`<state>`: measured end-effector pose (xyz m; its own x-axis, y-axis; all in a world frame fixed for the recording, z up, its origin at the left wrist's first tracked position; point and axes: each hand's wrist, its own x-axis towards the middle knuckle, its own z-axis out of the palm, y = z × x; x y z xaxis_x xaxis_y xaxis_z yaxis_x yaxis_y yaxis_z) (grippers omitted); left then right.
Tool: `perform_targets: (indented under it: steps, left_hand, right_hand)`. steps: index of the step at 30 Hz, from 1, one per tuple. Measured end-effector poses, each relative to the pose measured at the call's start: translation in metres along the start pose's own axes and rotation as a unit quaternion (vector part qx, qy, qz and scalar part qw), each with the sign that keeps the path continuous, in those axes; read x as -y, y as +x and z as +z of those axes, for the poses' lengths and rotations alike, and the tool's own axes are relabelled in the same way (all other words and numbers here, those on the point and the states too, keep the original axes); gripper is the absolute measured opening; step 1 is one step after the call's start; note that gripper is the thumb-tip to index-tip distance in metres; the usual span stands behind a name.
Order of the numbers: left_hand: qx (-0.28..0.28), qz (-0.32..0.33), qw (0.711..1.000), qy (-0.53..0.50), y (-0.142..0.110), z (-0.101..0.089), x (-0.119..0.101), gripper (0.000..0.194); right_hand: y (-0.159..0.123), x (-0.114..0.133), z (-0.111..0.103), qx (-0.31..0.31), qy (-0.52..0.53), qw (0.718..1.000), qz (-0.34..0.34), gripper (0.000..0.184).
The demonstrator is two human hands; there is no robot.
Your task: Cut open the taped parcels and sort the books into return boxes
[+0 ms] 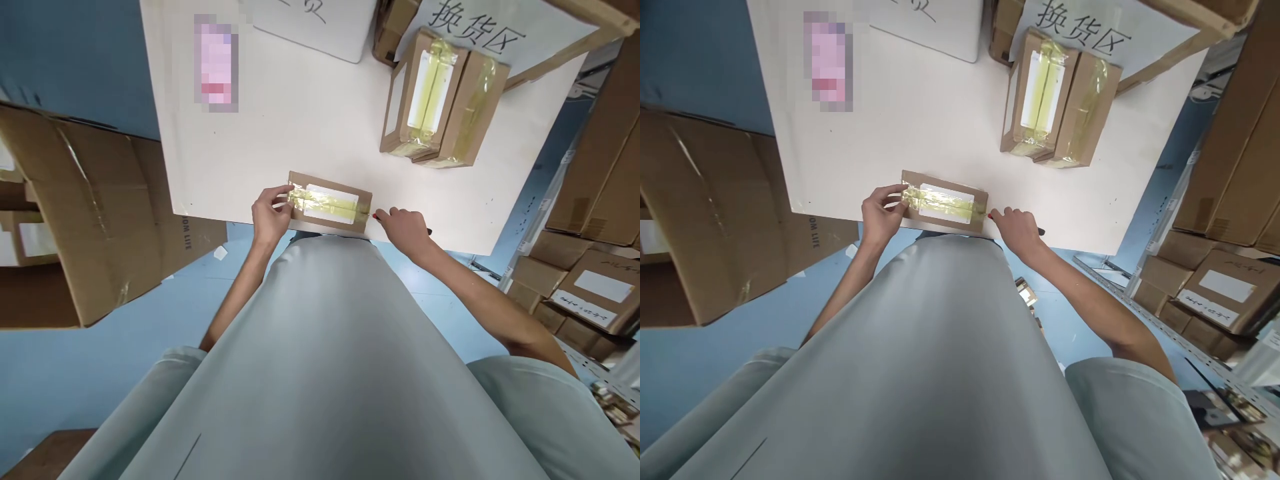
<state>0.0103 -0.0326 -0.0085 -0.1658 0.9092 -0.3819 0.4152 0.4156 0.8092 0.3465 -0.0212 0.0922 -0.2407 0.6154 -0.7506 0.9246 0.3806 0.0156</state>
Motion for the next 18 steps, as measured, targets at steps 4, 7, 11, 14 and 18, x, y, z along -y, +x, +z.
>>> perform_targets:
  steps: [4,7,11,14,18]
  left_hand:
    - [-0.017,0.006,0.999,0.032,-0.002,0.006,-0.005,0.040]
    - [-0.027,0.004,0.998,0.058,-0.003,0.008,-0.007,0.040]
    - [-0.041,0.010,0.993,0.114,-0.005,0.015,-0.013,0.037]
    - [-0.059,0.017,0.983,0.170,-0.011,0.030,-0.022,0.050]
    - [-0.070,0.061,0.963,0.254,-0.023,0.054,-0.033,0.093]
  right_hand:
    - [0.015,-0.015,0.035,-0.052,0.053,0.997,-0.012,0.045]
    - [0.026,-0.021,0.059,-0.085,0.106,0.991,-0.022,0.048]
    - [0.039,-0.019,0.086,-0.132,0.209,0.968,-0.043,0.047]
    - [0.052,-0.012,0.104,-0.165,0.287,0.942,-0.057,0.046]
    - [0.065,-0.001,0.121,-0.200,0.398,0.893,-0.064,0.049]
